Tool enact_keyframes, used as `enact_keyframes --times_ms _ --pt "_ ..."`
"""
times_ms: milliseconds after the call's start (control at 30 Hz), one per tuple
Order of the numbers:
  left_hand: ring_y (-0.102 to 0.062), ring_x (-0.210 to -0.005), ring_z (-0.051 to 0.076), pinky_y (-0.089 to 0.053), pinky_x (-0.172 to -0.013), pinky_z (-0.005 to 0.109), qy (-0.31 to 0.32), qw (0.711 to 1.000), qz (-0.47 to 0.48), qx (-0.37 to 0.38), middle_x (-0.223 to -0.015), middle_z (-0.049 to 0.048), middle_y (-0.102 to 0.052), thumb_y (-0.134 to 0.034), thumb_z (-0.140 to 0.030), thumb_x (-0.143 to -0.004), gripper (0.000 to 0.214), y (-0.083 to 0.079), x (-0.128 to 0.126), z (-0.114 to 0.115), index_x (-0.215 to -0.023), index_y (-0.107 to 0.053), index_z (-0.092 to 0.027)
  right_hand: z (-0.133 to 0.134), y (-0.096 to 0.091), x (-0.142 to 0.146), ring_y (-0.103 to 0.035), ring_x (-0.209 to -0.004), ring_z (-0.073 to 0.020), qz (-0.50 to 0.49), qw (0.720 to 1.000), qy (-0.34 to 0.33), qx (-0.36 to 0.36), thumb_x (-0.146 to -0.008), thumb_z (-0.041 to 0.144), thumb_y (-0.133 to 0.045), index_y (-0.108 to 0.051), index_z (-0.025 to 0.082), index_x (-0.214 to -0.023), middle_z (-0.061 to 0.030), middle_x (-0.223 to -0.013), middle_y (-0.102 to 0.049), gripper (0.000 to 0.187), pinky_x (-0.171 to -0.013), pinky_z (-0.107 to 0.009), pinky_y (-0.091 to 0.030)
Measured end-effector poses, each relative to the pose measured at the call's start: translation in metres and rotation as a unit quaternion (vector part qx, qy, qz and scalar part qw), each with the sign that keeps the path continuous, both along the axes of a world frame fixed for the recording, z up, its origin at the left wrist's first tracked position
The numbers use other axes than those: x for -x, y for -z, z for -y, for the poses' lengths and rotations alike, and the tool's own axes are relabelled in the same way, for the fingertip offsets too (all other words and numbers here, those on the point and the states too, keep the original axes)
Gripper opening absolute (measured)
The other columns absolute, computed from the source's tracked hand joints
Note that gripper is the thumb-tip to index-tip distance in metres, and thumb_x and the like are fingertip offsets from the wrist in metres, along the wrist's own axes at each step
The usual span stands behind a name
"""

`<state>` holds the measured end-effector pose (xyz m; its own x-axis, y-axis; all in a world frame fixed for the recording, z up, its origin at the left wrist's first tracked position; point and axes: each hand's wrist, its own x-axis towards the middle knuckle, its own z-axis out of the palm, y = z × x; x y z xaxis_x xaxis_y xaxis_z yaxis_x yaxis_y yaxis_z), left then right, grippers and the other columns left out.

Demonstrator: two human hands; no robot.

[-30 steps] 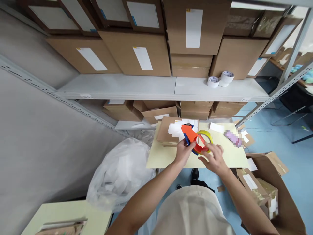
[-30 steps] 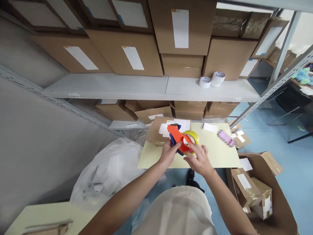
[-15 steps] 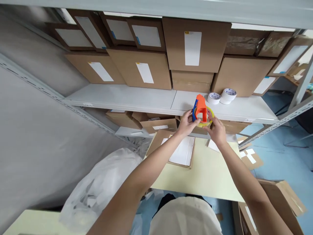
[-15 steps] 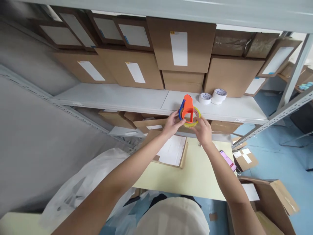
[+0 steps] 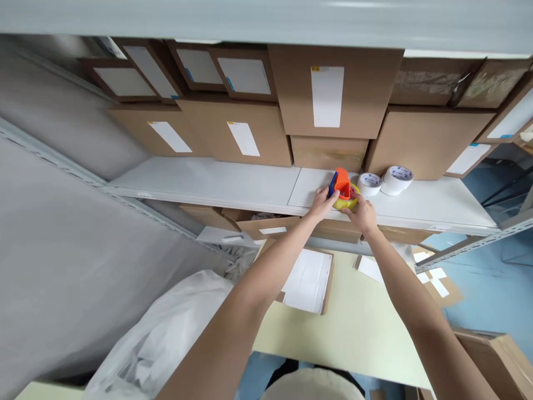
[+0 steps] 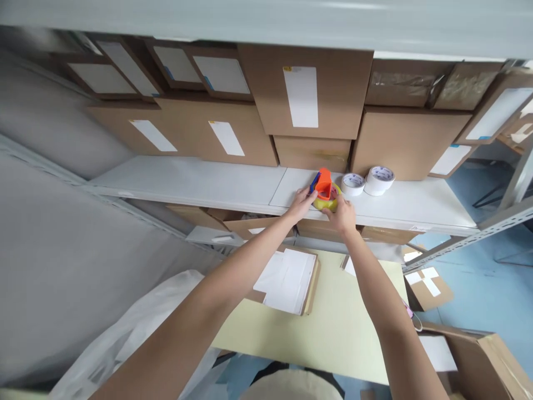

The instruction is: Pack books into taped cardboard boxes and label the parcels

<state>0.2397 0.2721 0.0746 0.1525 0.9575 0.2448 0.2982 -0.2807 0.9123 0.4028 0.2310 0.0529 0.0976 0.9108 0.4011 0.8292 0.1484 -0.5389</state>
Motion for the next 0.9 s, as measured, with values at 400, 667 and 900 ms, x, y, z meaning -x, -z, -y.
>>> enact_keyframes --times_ms 400,667,900 --pt "-0.047 -0.134 0.031 -0.041 -0.111 0.048 -0.125 0.992 -0.008 -0.013 -0.141 0.0144 -0.052 -0.058 -0.062 -0.082 0.063 0.114 0.221 0.134 -0.130 -0.053 -0.021 0.205 0.151 0.019 -0.044 -0.140 -0.0308 -0.062 0.996 0.002 0.064 -0.084 0.026 -0.053 -0.027 0.017 -0.152 -0.0185 -0.150 -0.046 0.073 -0.112 -0.054 -0.039" --pt "-0.047 -0.135 0.037 -0.031 -0.116 0.051 -0.089 0.964 0.048 0.244 -0.127 0.0166 -0.065 -0.070 -0.073 -0.060 0.074 0.221 0.293 0.220 -0.109 -0.063 -0.019 0.277 0.244 0.101 -0.057 -0.128 -0.0318 -0.178 0.954 -0.033 0.239 -0.073 0.027 -0.059 -0.042 0.020 -0.143 -0.0158 -0.135 -0.061 0.072 -0.102 -0.054 -0.048" --pt "-0.063 -0.114 0.029 -0.049 -0.098 0.042 0.012 0.970 0.085 0.229 -0.115 0.0130 -0.068 -0.072 -0.064 -0.062 0.069 0.212 0.273 0.228 -0.111 -0.060 -0.017 0.275 0.201 0.112 -0.069 -0.089 -0.0268 -0.205 0.948 0.022 0.242 -0.086 0.039 -0.043 -0.062 0.019 -0.102 -0.0122 -0.096 -0.073 0.032 -0.075 -0.040 -0.057"
